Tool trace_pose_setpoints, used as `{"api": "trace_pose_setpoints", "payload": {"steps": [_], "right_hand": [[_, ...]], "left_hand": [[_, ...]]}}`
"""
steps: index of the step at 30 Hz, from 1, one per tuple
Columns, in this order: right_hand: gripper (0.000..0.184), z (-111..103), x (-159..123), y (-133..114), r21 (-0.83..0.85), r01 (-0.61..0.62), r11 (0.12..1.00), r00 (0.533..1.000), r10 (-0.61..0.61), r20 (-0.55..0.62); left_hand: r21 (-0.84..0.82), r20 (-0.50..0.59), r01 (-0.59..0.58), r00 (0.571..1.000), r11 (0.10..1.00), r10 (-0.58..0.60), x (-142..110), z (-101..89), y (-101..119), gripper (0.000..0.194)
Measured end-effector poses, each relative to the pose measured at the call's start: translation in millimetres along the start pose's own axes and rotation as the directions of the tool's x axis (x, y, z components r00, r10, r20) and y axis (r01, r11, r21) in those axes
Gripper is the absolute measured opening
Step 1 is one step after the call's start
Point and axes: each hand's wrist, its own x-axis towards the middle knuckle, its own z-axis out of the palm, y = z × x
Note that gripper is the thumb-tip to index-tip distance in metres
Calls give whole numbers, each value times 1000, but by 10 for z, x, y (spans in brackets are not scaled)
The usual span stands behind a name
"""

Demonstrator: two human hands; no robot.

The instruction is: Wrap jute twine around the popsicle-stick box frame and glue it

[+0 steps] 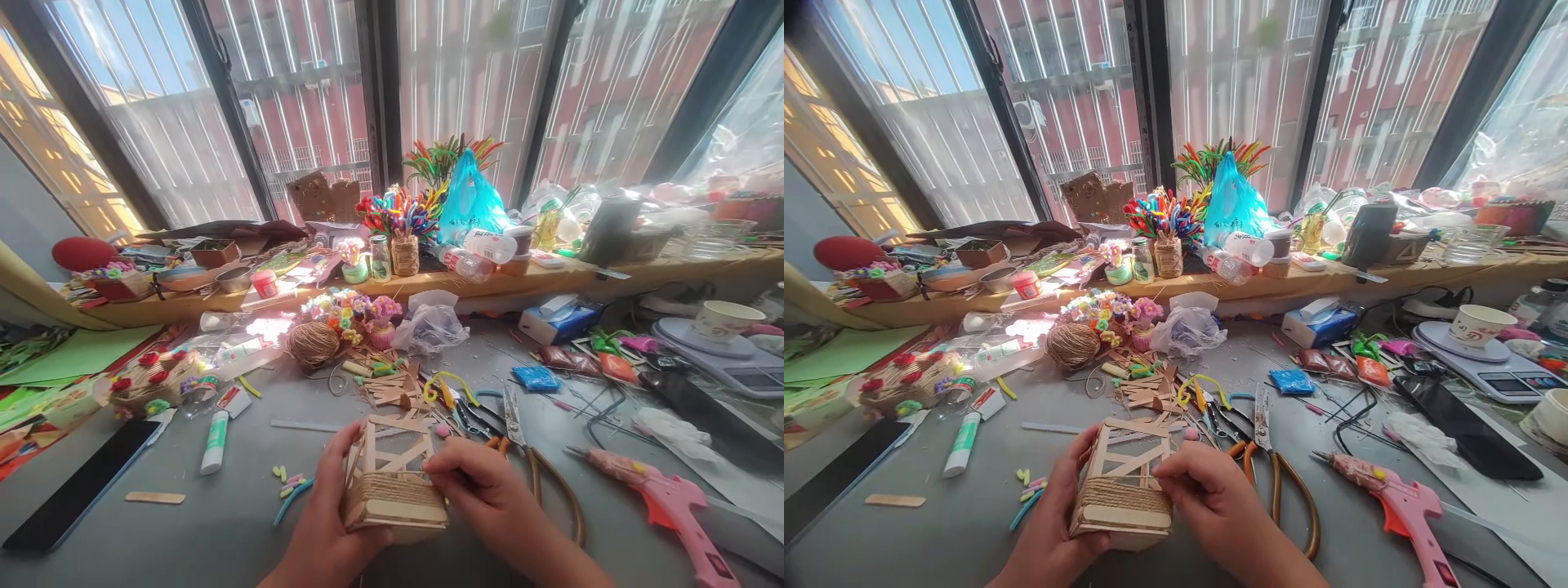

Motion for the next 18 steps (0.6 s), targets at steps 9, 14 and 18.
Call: {"api": "trace_pose_setpoints", "payload": {"steps": [9, 14, 18], "right_hand": [[25, -9, -57, -39, -42, -25, 999, 993, 30, 116], [48, 71, -162, 92, 4, -68, 998, 995, 68, 75], [52, 124, -165, 141, 53, -69, 996, 996, 66, 63]], "left_hand": [[-60, 28, 10, 1000, 998, -9, -94, -142, -73, 102], [3, 79, 39, 996, 999, -40, -92, -240, -57, 99], [140, -59, -45, 997, 989, 53, -169, -277, 45, 75]]}}
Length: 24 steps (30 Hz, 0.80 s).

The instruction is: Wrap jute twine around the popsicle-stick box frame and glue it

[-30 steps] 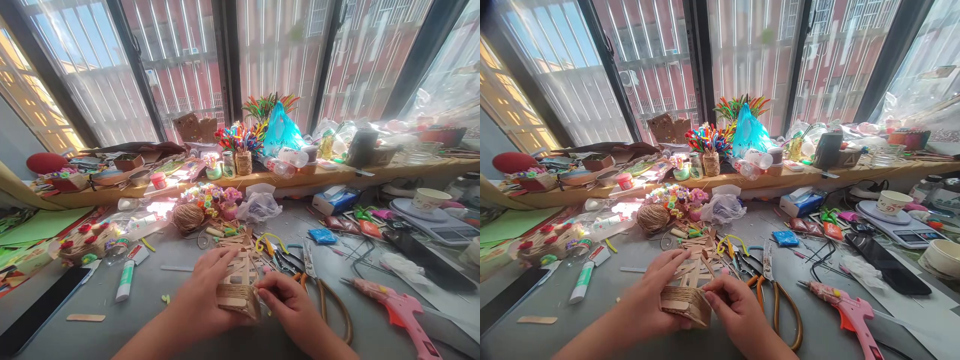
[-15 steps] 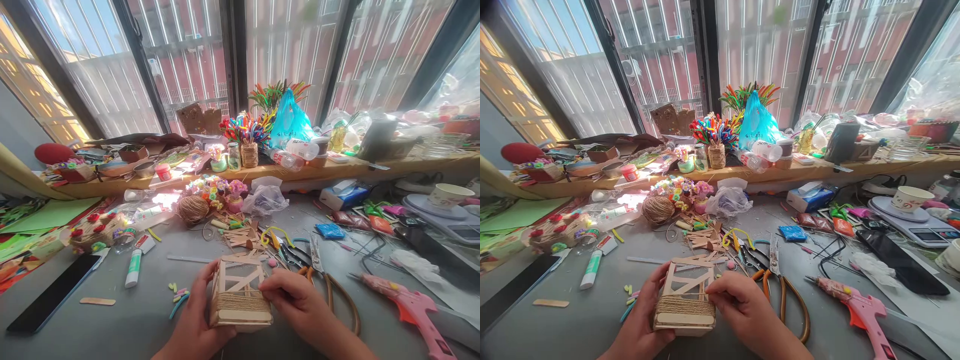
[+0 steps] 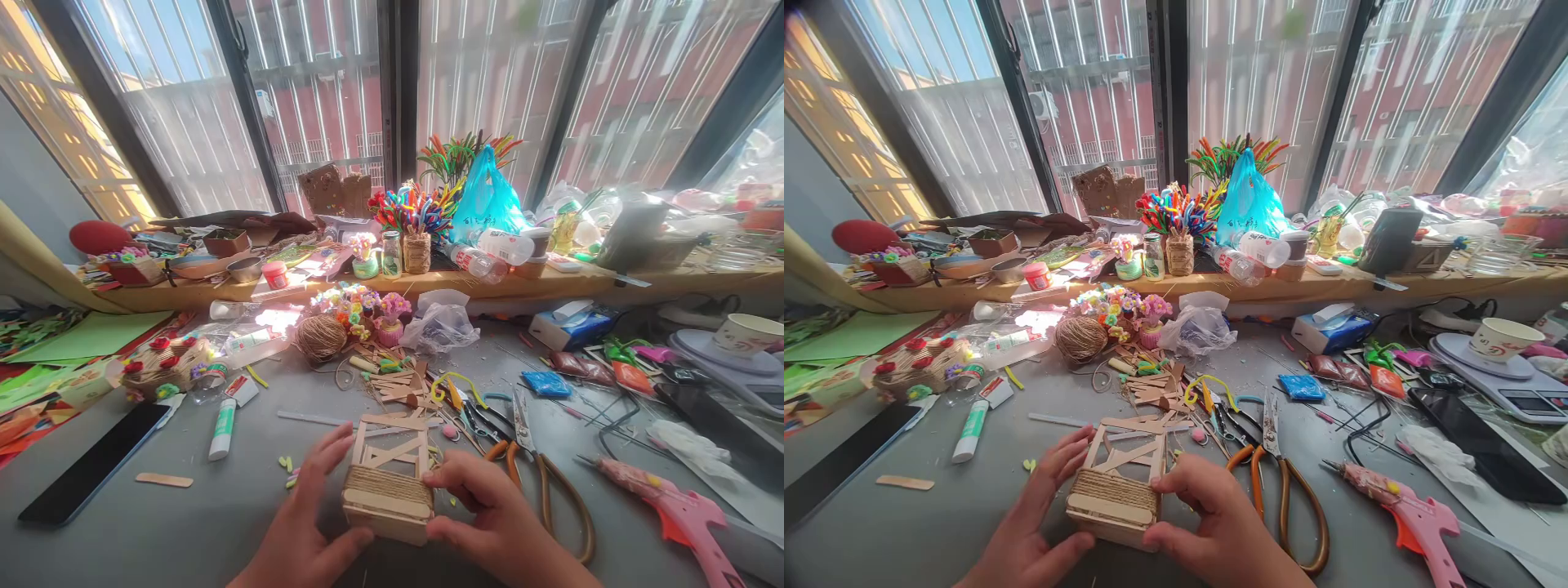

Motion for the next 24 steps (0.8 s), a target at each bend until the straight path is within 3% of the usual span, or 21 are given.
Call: {"api": "trace_pose_setpoints", "payload": {"steps": [4, 12, 15, 17, 19, 21, 24], "right_hand": [[50, -3, 25, -31, 2, 3, 1000, 1000, -3, 23], [52, 71, 60, -54, 150, -53, 987, 999, 52, 13], [58, 114, 82, -44, 221, -77, 972, 997, 77, 11], [62, 116, 92, -31, 198, -78, 977, 997, 76, 16], [64, 89, 93, -20, 157, -68, 985, 997, 63, 38], [64, 45, 87, -21, 129, -55, 990, 997, 48, 54], [50, -21, 83, -62, 64, -41, 997, 998, 38, 54]], "left_hand": [[101, -47, -20, 999, 995, 25, -6, -26, 130, 50], [106, -39, -29, 999, 994, 33, 87, -131, 242, 44], [189, 63, -136, 990, 973, 126, 252, -200, 420, 60], [259, 218, -250, 956, 933, 196, 419, -187, 579, 87], [345, 356, -316, 915, 884, 188, 590, -116, 729, 113], [405, 404, -330, 901, 853, 157, 722, -21, 828, 118], [437, 399, -305, 909, 846, 122, 791, 61, 829, 108]]}}
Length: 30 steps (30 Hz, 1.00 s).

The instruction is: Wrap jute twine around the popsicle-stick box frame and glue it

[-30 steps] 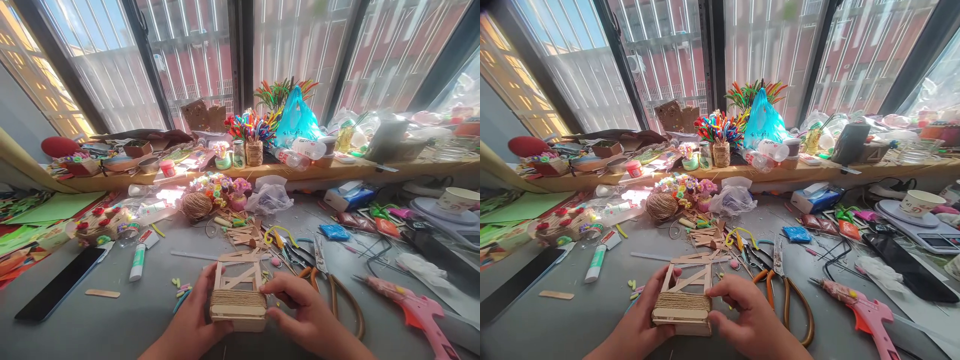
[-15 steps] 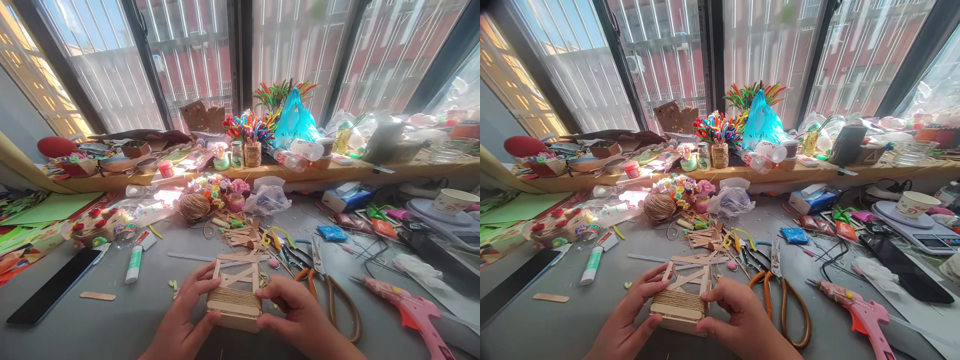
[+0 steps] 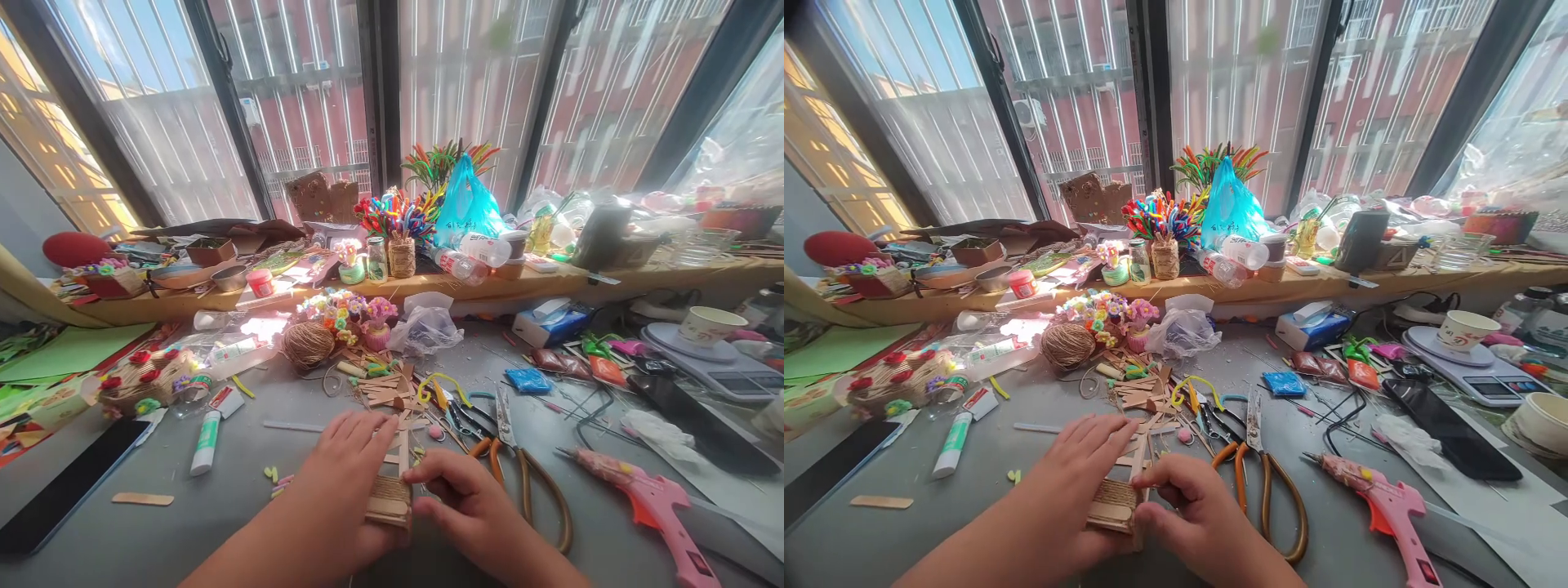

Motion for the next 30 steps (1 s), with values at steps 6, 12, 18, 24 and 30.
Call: {"api": "trace_pose_setpoints", "payload": {"steps": [6, 12, 18, 24, 30], "right_hand": [[23, -53, 59, -183, -66, 47, 997, 998, -50, -49], [20, -116, 76, -221, -137, 105, 985, 994, -109, -20], [23, -167, 64, -113, -240, 175, 955, 984, -178, 6], [25, -155, 52, -90, -257, 149, 955, 989, -144, 37], [16, -117, -22, -43, -180, 101, 979, 995, -102, 0]], "left_hand": [[-72, -98, 92, 990, 993, -99, -305, 223, -329, 120], [-480, -196, 89, 959, 873, -206, -570, 585, -474, 108], [-888, -100, 85, 923, 451, -371, -660, 711, -406, 111], [-869, -66, 95, 950, 486, -304, -769, 773, -532, 115], [-704, -70, 134, 964, 697, -255, -782, 678, -628, 110]]}}
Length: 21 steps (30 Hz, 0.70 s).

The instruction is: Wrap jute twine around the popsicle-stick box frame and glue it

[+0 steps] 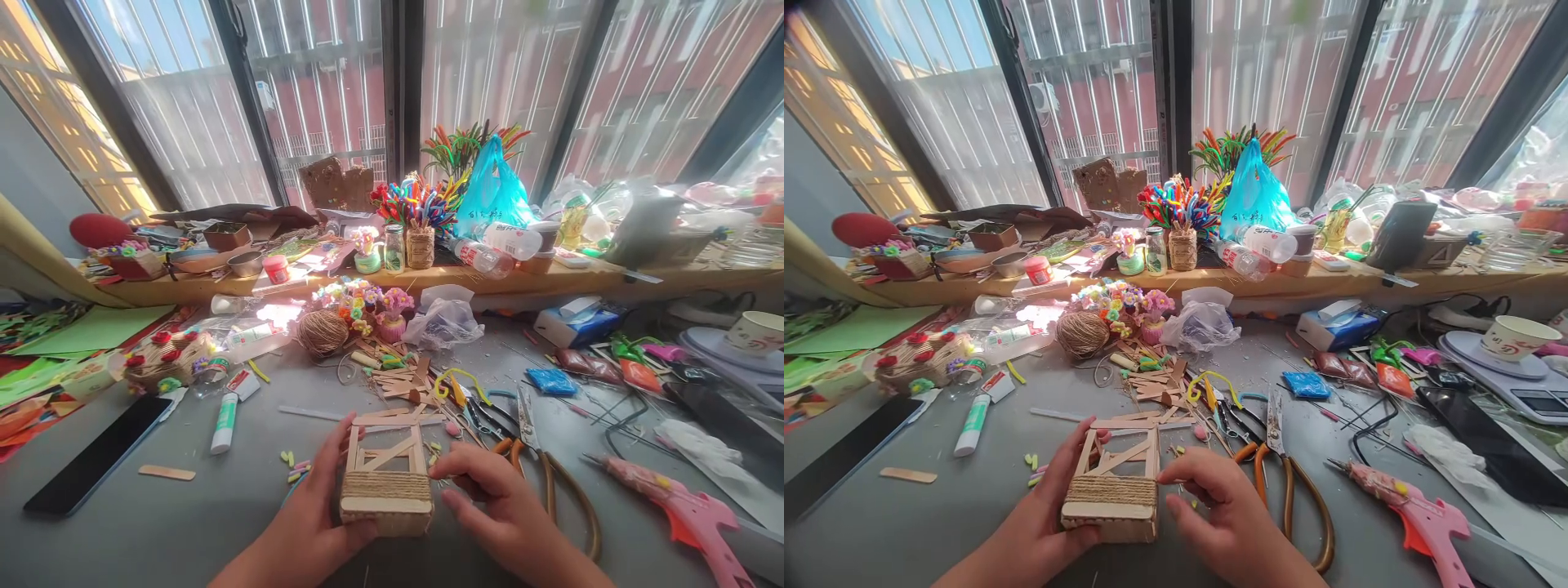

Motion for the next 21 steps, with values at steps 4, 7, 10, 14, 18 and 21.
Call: {"api": "trace_pose_setpoints", "payload": {"steps": [4, 7, 10, 14, 18, 21], "right_hand": [[50, 71, -8, 62, 69, 24, 997, 999, -22, -31], [45, 113, -4, 134, 32, 53, 998, 998, -51, -45], [47, 136, -21, 194, 13, 52, 999, 997, -52, -51], [53, 152, -34, 207, 18, 11, 1000, 999, -11, -32], [61, 190, -24, 199, 51, -55, 997, 998, 57, -31], [63, 226, -21, 199, 93, -72, 993, 996, 76, -36]], "left_hand": [[85, -7, -50, 999, 995, 51, -1, -38, 18, 106], [99, -13, -73, 997, 992, 75, -25, -28, 1, 101], [212, -33, -152, 986, 965, 163, -54, -21, 2, 76], [339, -15, -250, 962, 907, 271, -73, -58, 40, 49], [435, 4, -266, 956, 860, 294, -32, -127, 163, 47], [589, 8, -287, 937, 755, 350, 64, -135, 389, 50]]}}
